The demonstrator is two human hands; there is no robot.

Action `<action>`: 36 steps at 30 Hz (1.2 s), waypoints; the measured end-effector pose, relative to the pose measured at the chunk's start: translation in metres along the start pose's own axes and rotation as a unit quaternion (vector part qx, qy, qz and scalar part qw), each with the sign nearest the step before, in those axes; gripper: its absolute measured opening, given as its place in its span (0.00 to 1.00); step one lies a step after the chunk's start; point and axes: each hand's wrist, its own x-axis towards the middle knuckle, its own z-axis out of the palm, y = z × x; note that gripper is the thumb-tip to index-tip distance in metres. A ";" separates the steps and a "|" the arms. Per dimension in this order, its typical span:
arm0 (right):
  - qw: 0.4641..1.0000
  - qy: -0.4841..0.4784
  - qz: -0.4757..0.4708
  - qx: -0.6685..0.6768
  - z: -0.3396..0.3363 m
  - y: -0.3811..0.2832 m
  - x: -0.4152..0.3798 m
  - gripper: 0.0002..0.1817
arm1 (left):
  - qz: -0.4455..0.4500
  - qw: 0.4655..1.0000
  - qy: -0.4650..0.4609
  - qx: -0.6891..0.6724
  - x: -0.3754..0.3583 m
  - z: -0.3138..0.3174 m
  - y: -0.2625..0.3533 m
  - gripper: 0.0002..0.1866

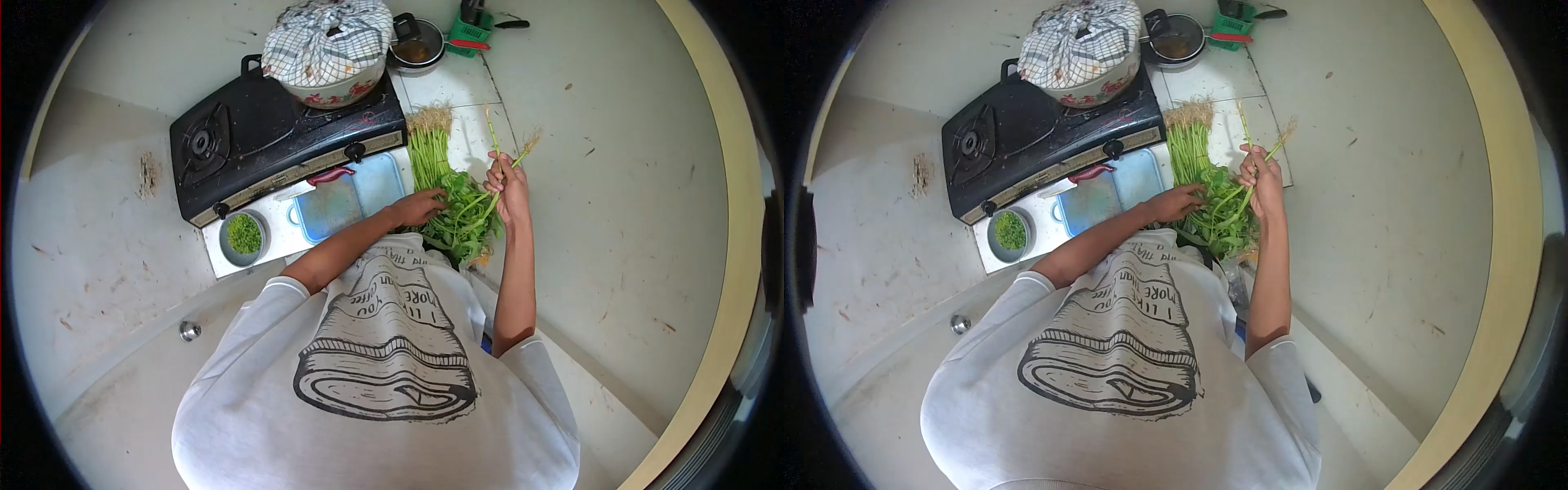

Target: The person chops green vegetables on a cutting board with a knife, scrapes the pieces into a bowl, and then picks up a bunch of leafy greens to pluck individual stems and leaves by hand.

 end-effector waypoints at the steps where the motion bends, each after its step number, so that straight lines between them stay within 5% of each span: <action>1: 1.000 0.004 -0.003 0.009 -0.002 -0.003 -0.005 0.16 | -0.013 1.000 -0.004 -0.003 0.000 0.001 -0.002 0.21; 14: 0.979 0.072 -0.173 0.075 -0.014 -0.017 -0.105 0.15 | -0.057 0.998 -0.004 -0.018 0.000 -0.006 0.006 0.16; 22: 0.902 0.215 -0.298 0.226 -0.024 0.036 -0.156 0.12 | -0.059 0.996 -0.030 -0.064 0.002 -0.027 0.019 0.20; 28: 0.864 0.317 -0.302 0.248 -0.008 0.072 -0.171 0.13 | 0.055 0.996 -0.070 0.000 0.000 -0.028 0.018 0.18; 36: 0.821 0.333 -0.319 0.337 0.002 0.093 -0.196 0.12 | 0.128 0.986 -0.098 0.033 -0.006 -0.039 0.014 0.10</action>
